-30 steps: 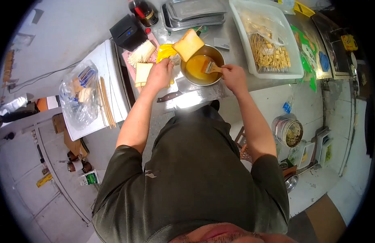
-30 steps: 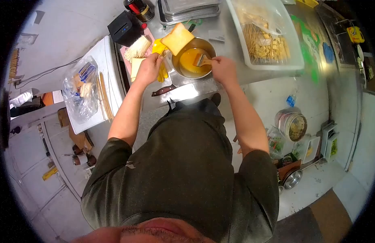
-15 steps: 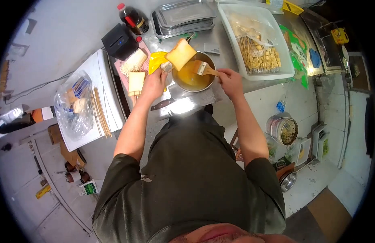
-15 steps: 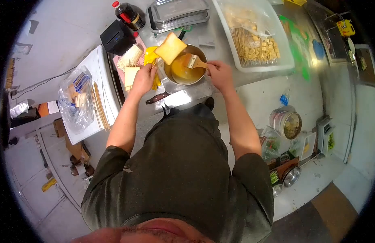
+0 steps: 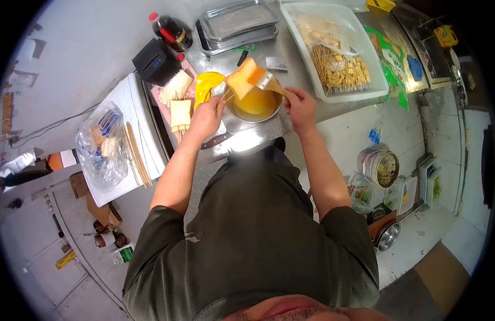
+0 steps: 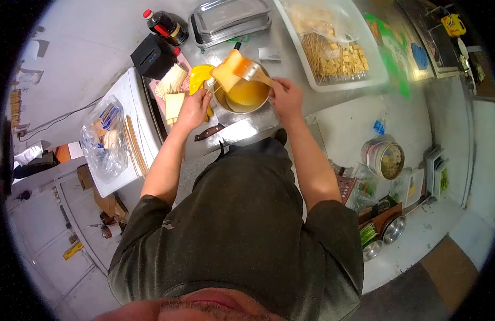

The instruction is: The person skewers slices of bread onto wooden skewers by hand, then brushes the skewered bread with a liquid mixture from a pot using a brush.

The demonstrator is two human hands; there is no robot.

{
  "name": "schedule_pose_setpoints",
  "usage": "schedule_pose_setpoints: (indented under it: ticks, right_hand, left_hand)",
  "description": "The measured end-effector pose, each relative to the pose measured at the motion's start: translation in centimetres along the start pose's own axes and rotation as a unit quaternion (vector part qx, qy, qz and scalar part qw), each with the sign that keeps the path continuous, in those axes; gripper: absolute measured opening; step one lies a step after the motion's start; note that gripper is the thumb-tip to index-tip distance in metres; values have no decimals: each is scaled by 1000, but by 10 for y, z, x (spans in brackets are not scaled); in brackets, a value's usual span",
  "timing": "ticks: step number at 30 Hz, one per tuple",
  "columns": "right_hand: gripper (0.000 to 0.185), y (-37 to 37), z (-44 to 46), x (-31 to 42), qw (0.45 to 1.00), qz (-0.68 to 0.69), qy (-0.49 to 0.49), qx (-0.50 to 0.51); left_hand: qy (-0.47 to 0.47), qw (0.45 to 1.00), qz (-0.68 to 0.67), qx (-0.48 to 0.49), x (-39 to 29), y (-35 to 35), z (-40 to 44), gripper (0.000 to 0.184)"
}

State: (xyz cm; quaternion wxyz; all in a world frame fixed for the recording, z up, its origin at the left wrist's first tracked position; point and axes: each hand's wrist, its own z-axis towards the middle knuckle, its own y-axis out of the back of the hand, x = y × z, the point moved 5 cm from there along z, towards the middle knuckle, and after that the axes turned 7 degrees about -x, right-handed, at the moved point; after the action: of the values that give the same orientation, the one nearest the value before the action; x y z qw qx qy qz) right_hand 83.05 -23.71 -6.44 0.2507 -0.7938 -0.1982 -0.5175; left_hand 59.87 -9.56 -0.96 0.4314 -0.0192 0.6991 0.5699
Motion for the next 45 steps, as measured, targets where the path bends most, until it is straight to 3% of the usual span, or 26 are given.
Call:
schedule_pose_setpoints:
  ticks: [4, 7, 13, 19, 25, 31, 34, 43, 45]
  right_hand:
    - [24, 15, -8, 7, 997, 62, -37, -3]
    - [22, -4, -15, 34, 995, 99, -7, 0]
    - [21, -9, -8, 11, 997, 25, -67, -23]
    - [20, -13, -17, 39, 994, 102, -21, -25]
    - [19, -6, -11, 10, 993, 34, -105, -32]
    - [20, -23, -21, 48, 996, 76, -42, -18]
    - [20, -19, -16, 16, 991, 58, -121, -3]
    - [19, -11, -36, 69, 999, -18, 29, 0]
    - [21, -21, -39, 73, 999, -48, 12, 20]
  left_hand:
    - [3, 1000, 2, -1, 6, 6, 1, 24]
    - [11, 1000, -9, 8, 3, 4, 1, 23]
    - [-8, 1000, -1, -11, 5, 0, 0, 24]
    - [23, 1000, -3, 20, 6, 1, -2, 25]
    - [-7, 1000, 10, -21, 12, 1, -2, 25]
    - [-26, 999, 35, -32, 6, 2, -4, 24]
    - [-2, 991, 124, -46, -3, 8, -2, 21]
    - [-86, 975, 187, -86, -4, 11, -7, 10]
    - [-82, 975, 193, -80, -5, 9, -7, 9]
